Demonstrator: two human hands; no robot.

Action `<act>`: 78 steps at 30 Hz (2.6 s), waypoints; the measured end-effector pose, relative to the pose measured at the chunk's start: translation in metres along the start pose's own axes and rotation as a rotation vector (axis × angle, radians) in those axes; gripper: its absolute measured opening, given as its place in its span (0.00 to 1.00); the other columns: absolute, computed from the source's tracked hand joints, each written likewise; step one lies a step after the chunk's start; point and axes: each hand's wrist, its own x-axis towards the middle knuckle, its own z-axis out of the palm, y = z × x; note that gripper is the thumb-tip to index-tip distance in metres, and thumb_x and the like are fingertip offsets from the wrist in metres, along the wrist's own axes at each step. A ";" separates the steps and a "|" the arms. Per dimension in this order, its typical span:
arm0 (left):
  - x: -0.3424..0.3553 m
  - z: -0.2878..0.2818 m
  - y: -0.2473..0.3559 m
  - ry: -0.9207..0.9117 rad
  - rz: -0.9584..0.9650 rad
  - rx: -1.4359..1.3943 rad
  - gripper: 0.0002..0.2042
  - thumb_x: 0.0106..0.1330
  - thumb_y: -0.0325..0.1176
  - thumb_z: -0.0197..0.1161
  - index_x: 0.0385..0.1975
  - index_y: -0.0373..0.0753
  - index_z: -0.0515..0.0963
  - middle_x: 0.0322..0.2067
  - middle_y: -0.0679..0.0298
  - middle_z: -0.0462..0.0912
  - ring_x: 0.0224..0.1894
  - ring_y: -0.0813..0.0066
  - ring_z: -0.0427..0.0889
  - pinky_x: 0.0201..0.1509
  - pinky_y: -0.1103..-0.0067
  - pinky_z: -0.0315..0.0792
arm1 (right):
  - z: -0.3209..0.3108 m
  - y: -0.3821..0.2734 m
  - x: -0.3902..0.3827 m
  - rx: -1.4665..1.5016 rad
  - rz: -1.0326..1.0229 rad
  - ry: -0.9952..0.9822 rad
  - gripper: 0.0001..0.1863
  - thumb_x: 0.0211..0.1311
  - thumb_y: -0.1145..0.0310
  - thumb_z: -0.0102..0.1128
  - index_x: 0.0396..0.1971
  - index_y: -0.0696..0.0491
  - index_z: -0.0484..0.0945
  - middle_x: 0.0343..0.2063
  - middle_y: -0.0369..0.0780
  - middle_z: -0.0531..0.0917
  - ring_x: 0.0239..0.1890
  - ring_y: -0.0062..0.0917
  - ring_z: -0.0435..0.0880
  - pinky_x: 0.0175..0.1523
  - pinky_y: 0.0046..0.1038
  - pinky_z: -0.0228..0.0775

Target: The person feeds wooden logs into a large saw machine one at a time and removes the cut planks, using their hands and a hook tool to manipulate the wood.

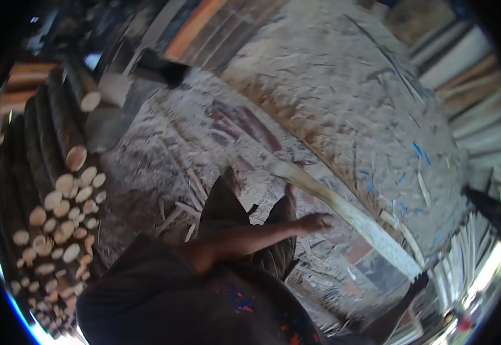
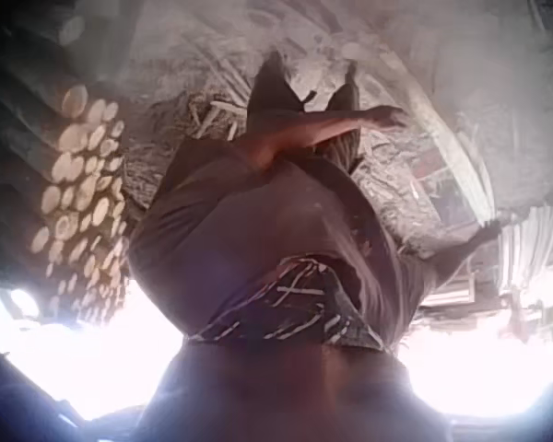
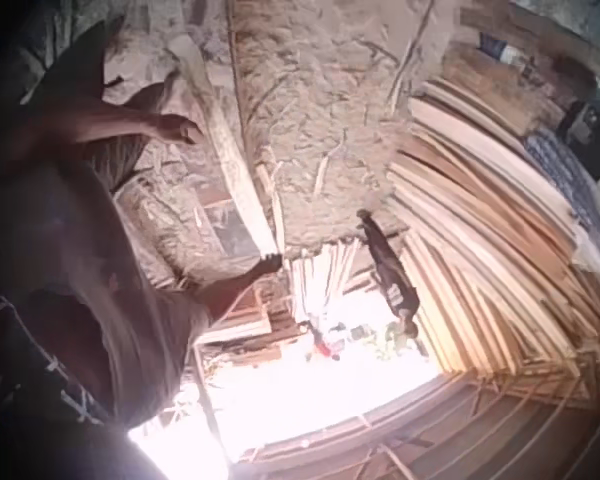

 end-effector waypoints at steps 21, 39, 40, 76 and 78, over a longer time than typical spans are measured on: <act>-0.461 -0.224 -0.067 2.098 0.317 -0.878 0.21 0.68 0.41 0.50 0.57 0.39 0.65 0.38 0.61 0.81 0.35 0.79 0.79 0.33 0.83 0.69 | 0.359 -0.855 -0.189 0.397 -0.592 -1.094 0.18 0.62 0.54 0.53 0.47 0.49 0.73 0.33 0.38 0.81 0.27 0.25 0.81 0.26 0.24 0.67; -0.563 -0.359 -0.116 1.986 0.356 -1.075 0.25 0.67 0.47 0.50 0.61 0.44 0.61 0.46 0.59 0.78 0.44 0.69 0.78 0.48 0.72 0.71 | 0.424 -1.012 -0.415 -0.237 -0.618 -1.484 0.17 0.61 0.54 0.53 0.46 0.47 0.74 0.35 0.36 0.80 0.32 0.26 0.80 0.38 0.34 0.72; -0.561 -0.339 -0.145 1.967 0.259 -1.155 0.25 0.67 0.47 0.51 0.61 0.44 0.61 0.45 0.60 0.78 0.44 0.70 0.78 0.46 0.72 0.71 | 0.425 -1.023 -0.426 -0.261 -0.667 -1.464 0.17 0.61 0.55 0.54 0.45 0.48 0.75 0.33 0.36 0.81 0.30 0.24 0.81 0.35 0.31 0.72; -0.535 -0.698 0.080 1.742 0.047 -0.597 0.21 0.63 0.42 0.57 0.50 0.34 0.74 0.36 0.52 0.83 0.36 0.72 0.83 0.40 0.78 0.75 | 0.428 -1.428 -0.607 -0.150 -1.050 -1.469 0.17 0.62 0.61 0.53 0.45 0.55 0.74 0.34 0.41 0.83 0.30 0.24 0.83 0.30 0.27 0.75; -0.541 -0.703 0.088 1.739 0.133 -0.697 0.22 0.63 0.42 0.56 0.52 0.33 0.72 0.36 0.53 0.83 0.35 0.72 0.83 0.40 0.78 0.75 | 0.427 -1.448 -0.633 -0.178 -1.117 -1.508 0.16 0.63 0.61 0.52 0.45 0.56 0.75 0.34 0.41 0.83 0.29 0.23 0.83 0.30 0.26 0.75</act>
